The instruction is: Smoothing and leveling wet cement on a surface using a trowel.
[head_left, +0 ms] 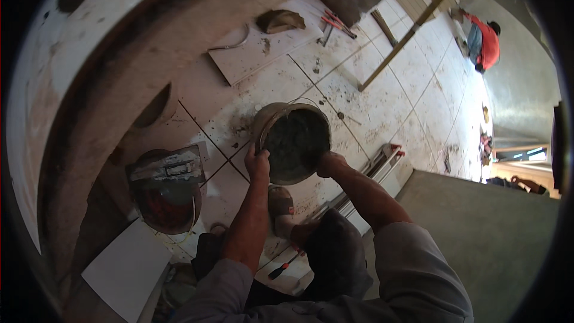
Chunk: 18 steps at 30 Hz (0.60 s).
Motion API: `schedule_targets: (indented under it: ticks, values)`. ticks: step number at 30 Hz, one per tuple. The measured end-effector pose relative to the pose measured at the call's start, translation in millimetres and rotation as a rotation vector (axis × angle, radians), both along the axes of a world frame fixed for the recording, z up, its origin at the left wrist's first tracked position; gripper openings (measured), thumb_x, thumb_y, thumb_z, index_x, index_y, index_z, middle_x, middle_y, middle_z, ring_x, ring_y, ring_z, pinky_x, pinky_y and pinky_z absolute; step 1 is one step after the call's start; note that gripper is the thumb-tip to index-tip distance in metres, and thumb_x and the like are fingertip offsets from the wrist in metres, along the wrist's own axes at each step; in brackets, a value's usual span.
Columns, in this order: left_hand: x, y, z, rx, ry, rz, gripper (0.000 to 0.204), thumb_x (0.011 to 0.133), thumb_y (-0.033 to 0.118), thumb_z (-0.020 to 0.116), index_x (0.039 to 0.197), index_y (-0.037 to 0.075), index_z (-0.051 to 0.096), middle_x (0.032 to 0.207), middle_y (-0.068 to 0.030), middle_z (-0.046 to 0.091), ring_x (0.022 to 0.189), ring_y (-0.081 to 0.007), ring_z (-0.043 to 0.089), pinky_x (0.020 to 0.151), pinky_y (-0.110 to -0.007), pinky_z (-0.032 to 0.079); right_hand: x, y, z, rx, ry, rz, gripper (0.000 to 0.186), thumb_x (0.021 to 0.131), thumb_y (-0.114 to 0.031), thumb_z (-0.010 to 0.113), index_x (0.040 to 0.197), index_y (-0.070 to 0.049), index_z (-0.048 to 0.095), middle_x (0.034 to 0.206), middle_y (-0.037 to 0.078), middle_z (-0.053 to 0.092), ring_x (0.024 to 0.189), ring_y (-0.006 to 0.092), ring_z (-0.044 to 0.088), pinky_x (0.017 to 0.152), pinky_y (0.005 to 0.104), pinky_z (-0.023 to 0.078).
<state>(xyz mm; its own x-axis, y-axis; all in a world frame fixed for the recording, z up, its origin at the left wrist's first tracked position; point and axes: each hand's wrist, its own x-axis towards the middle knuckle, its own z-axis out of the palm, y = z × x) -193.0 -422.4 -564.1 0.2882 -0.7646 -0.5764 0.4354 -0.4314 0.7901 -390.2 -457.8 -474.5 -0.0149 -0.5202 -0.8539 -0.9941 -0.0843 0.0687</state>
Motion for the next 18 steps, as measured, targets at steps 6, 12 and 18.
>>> schedule_targets:
  ticks: [6,12,18]
  values:
    - [-5,-6,4,-0.020,0.067,-0.038,0.053,0.070,0.000,0.052,0.123,-0.004,0.053,0.116,-0.0091,0.058,0.106,-0.0207,0.054,0.094,-0.028,0.039,-19,80,-52,-0.079,-0.358,-0.261,0.040,0.065,-0.012,0.051,0.101,0.001,0.063,0.095,0.023,0.064,0.094,0.0367,0.062,0.081,0.0420,0.052]
    - [6,-1,6,0.077,0.213,-0.014,0.056,0.072,0.001,0.054,0.127,-0.002,0.049,0.119,-0.0088,0.057,0.108,-0.0216,0.053,0.096,-0.030,0.038,7,89,-86,0.008,-0.480,-0.260,0.037,0.071,-0.019,0.057,0.101,0.001,0.064,0.097,0.023,0.065,0.096,0.0366,0.063,0.084,0.0435,0.051]
    - [13,4,-10,-0.002,0.140,-0.083,0.043,0.083,0.011,0.059,0.124,0.001,0.050,0.114,-0.0094,0.058,0.103,-0.0226,0.056,0.091,-0.034,0.044,47,103,-76,-0.197,-0.601,-0.430,0.036,0.072,-0.028,0.060,0.087,0.004,0.066,0.087,0.026,0.065,0.088,0.0393,0.064,0.081,0.0427,0.053]
